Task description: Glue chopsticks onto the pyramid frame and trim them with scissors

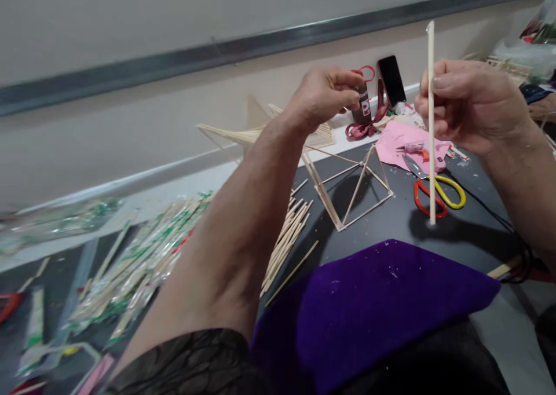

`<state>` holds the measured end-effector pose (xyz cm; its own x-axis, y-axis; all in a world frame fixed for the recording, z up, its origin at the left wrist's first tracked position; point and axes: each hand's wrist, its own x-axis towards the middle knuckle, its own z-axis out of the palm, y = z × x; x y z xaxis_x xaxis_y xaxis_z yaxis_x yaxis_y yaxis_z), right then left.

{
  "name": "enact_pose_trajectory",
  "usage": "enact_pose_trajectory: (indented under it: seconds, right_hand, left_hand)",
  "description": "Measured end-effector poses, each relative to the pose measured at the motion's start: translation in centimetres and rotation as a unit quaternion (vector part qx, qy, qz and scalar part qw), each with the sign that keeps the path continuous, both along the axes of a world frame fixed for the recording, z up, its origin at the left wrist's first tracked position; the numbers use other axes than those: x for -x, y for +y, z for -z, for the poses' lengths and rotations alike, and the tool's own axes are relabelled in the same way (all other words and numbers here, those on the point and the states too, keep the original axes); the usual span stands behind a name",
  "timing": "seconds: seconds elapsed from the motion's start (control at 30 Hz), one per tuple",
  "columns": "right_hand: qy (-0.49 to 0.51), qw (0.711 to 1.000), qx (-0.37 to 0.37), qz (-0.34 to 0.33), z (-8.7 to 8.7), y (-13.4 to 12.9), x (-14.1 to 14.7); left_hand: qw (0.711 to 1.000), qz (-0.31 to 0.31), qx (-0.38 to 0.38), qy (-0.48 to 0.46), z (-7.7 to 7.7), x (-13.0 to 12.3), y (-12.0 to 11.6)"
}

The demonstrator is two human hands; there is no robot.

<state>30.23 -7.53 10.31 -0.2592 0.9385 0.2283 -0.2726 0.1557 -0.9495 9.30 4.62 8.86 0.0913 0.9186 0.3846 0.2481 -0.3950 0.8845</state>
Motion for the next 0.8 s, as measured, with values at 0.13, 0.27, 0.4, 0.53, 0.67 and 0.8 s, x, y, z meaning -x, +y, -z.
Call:
enact_pose_trajectory:
  seconds: [0.13,0.27,0.4,0.53,0.67,0.8]
  right_hand:
    - [-0.018,1.0,-0.006,-0.013,1.3,0.1,2.2]
    - [-0.119,0.993,-0.026,0.004,2.5,-0.2,4.7]
    - [-0.217,0.974,-0.067,-0.007,3.5,-0.3,7.2]
    - [-0.303,0.944,-0.128,0.025,4.4,0.5,9.7]
    - [-0.374,0.91,-0.165,0.063,5.0,1.6,11.8]
    - [-0.419,0.892,-0.152,0.074,5.2,2.4,13.2]
  left_hand:
    - [1.0,0.023,-0.013,0.007,-1.1,2.4,-4.1]
    - [0.991,-0.068,-0.083,-0.077,-0.9,5.1,-7.2]
    - [0.979,-0.12,-0.092,-0.14,1.5,7.7,-8.6]
    - [0.983,-0.124,-0.025,-0.136,4.6,9.4,-7.9]
    - [0.985,-0.103,0.028,-0.138,6.1,10.6,-6.7]
    - [0.986,-0.056,0.089,-0.13,6.6,11.4,-6.1]
